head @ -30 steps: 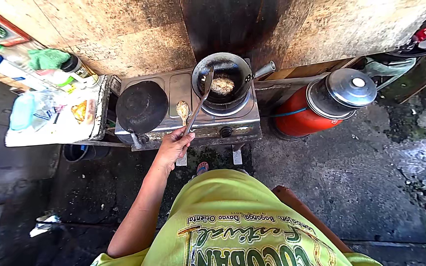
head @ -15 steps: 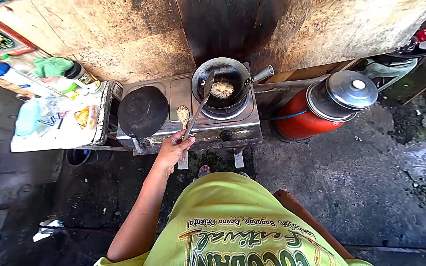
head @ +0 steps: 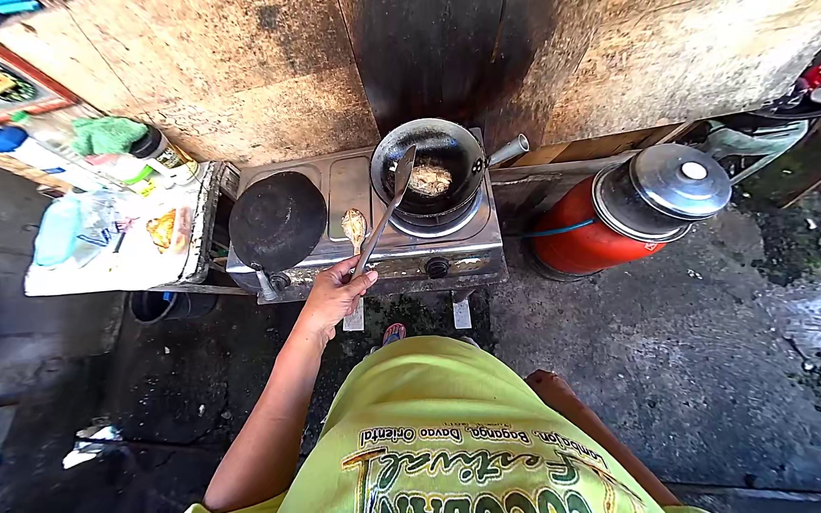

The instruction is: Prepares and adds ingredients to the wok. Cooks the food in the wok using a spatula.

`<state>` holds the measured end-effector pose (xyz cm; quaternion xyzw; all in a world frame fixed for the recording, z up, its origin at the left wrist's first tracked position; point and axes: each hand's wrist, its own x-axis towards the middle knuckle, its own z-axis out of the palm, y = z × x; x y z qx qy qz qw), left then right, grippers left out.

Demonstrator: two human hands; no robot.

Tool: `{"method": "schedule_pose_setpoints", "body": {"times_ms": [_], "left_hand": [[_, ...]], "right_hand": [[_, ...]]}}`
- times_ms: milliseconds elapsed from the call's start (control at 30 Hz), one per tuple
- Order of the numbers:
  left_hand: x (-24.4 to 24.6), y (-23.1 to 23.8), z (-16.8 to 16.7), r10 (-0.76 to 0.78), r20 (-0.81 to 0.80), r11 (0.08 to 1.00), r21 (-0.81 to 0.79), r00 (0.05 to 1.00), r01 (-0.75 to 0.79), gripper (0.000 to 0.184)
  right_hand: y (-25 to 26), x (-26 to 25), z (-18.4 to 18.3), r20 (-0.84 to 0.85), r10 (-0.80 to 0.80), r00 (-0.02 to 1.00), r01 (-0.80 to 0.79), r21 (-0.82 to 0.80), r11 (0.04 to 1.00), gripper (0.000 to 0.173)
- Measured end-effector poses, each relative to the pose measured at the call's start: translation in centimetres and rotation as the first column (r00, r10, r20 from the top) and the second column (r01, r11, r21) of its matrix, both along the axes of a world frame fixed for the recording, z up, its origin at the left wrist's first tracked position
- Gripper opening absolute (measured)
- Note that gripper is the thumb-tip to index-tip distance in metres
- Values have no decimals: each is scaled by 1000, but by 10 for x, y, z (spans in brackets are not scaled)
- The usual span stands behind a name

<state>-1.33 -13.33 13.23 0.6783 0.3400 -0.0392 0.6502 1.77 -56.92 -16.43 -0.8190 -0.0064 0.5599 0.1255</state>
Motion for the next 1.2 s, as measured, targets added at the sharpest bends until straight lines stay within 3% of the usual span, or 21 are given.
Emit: {"method": "schedule_pose_setpoints", "body": {"times_ms": [367,467,567,633,700,967,1200], "left_hand": [[-4,4,3,6,-2,1000,6,1000,-6,38],[1,5,2,-76,-71,976,198,995,89,40],[17,8,7,-240,-317,771,512,918,379,49],[32,6,14,-301,-422,617,598,855,512,50],[48,6,14,-348,-476,527,613,808,588,47],[87,-9,18,-304,-684,289,598,664,748,47],[90,-3,19,-303,-690,296,587,657,753,48]], "right_hand": [[11,5,6,-1,13,1000,-13,6,1000,45],[11,4,3,14,15,1000,-15,-3,1000,44],[11,0,3,17,28,999,-28,-10,1000,44],[11,-1,11,8,21,1000,-21,-7,1000,44],[7,-4,13,7,4,1000,-4,-5,1000,44],[-8,-16,6,9,-31,999,31,-24,999,46],[-7,-23,-1,-4,-35,999,35,-10,999,45]]}}
